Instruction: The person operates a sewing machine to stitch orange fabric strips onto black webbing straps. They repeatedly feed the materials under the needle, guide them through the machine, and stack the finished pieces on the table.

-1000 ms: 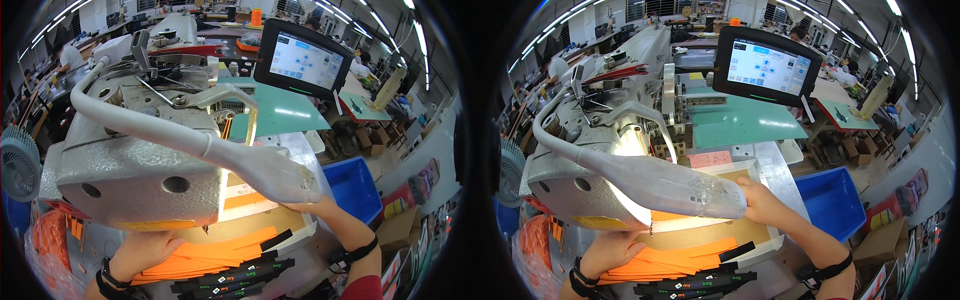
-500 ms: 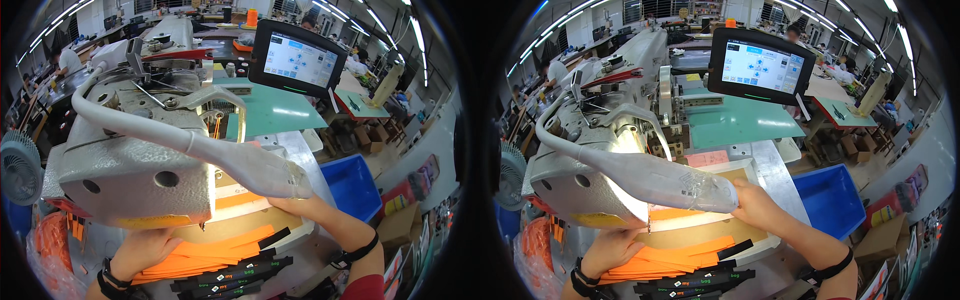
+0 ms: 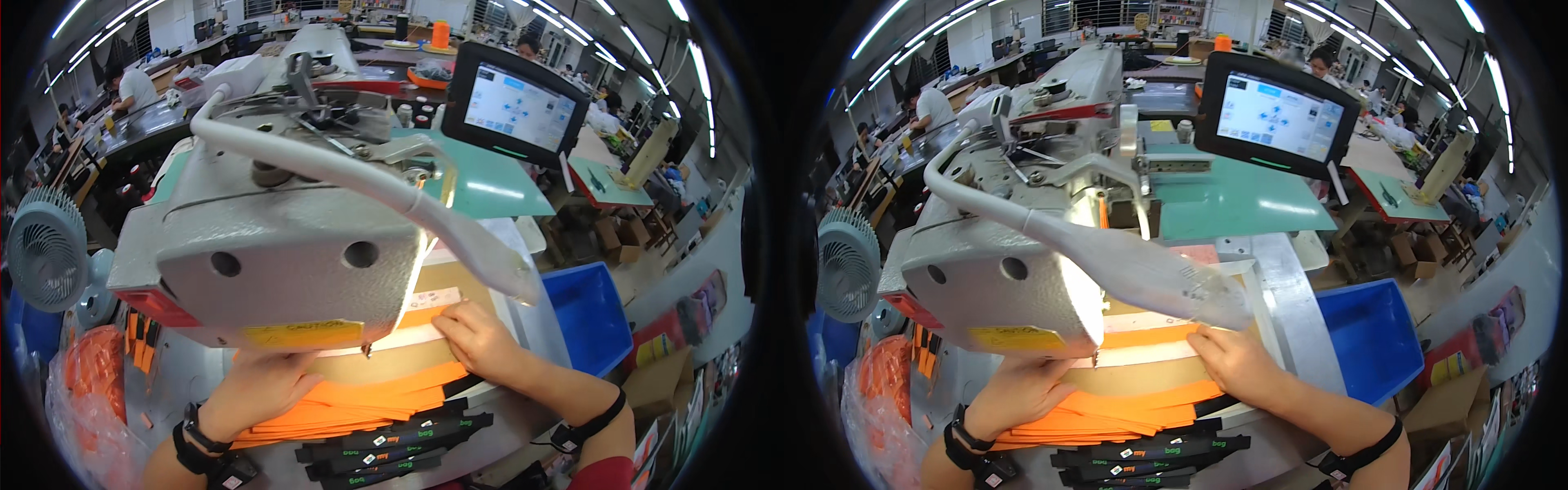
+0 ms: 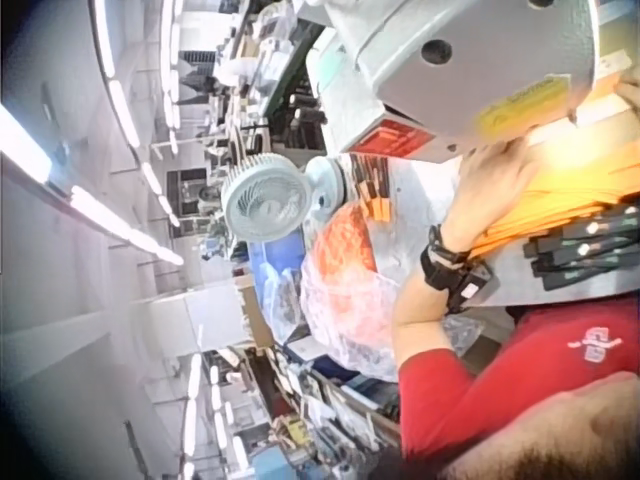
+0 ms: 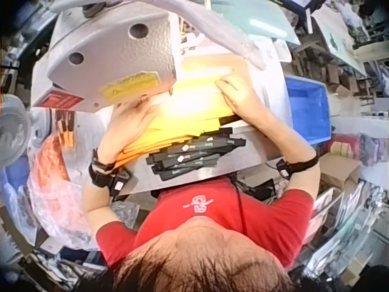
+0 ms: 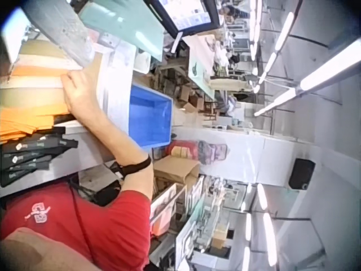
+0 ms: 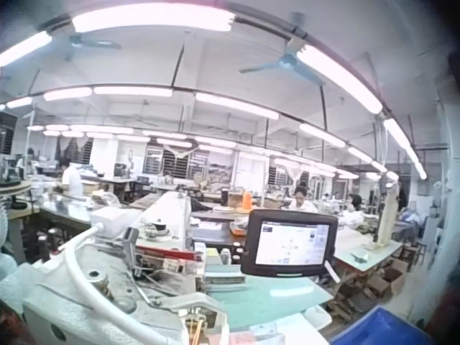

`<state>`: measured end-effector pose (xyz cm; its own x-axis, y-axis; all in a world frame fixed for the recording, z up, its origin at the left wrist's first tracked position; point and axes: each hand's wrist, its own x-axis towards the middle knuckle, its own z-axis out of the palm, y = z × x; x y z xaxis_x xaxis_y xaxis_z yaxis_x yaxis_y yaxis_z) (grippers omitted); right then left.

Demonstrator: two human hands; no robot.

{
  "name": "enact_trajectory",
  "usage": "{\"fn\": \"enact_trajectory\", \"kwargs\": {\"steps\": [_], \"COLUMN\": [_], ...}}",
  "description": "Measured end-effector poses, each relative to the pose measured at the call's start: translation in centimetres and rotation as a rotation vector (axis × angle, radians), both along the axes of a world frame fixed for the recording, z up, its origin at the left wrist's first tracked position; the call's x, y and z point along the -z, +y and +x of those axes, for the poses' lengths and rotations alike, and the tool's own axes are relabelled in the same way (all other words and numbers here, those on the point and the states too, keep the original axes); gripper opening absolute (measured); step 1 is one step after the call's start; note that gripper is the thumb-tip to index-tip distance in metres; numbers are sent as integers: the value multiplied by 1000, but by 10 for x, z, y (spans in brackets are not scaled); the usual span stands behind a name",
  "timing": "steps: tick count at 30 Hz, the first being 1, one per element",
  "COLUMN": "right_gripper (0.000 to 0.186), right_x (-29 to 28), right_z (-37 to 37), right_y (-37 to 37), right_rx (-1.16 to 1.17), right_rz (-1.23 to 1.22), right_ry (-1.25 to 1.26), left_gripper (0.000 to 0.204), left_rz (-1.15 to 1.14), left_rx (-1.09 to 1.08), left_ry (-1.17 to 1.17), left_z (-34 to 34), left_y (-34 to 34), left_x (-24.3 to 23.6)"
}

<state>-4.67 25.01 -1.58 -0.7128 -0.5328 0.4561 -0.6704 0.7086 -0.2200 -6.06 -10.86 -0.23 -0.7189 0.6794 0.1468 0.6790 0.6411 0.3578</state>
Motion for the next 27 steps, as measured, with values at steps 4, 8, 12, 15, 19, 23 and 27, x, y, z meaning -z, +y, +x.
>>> {"fn": "enact_trajectory", "kwargs": {"steps": [4, 8, 12, 15, 19, 23, 27], "right_gripper": [31, 26, 26, 28, 26, 27, 27], "right_x": [-3, -26, -34, -43, -55, -51, -42], "right_z": [-1, -13, -27, -35, -46, -54, -48], "right_y": [-3, -19, -50, -70, -78, -74, -82], "right_rx": [23, -49, -206, -244, -259, -279, -279], "right_rz": [45, 146, 86, 109, 115, 99, 76], "right_ry": [-70, -163, -260, -478, -618, -686, -530], "left_gripper": [59, 65, 67, 67, 64, 55, 53], "left_rz": [-38, -11, 0, -5, 20, 41, -11], "left_rx": [-24, -24, 0, -4, 8, -21, -2], "left_ry": [-11, 25, 99, 76, 92, -55, -63], "left_z": [2, 2, 2, 1, 0, -1, -2], "left_y": [3, 0, 1, -1, 0, 2, 0], "left_x": [-4, -3, 1, 4, 5, 1, 9]}}
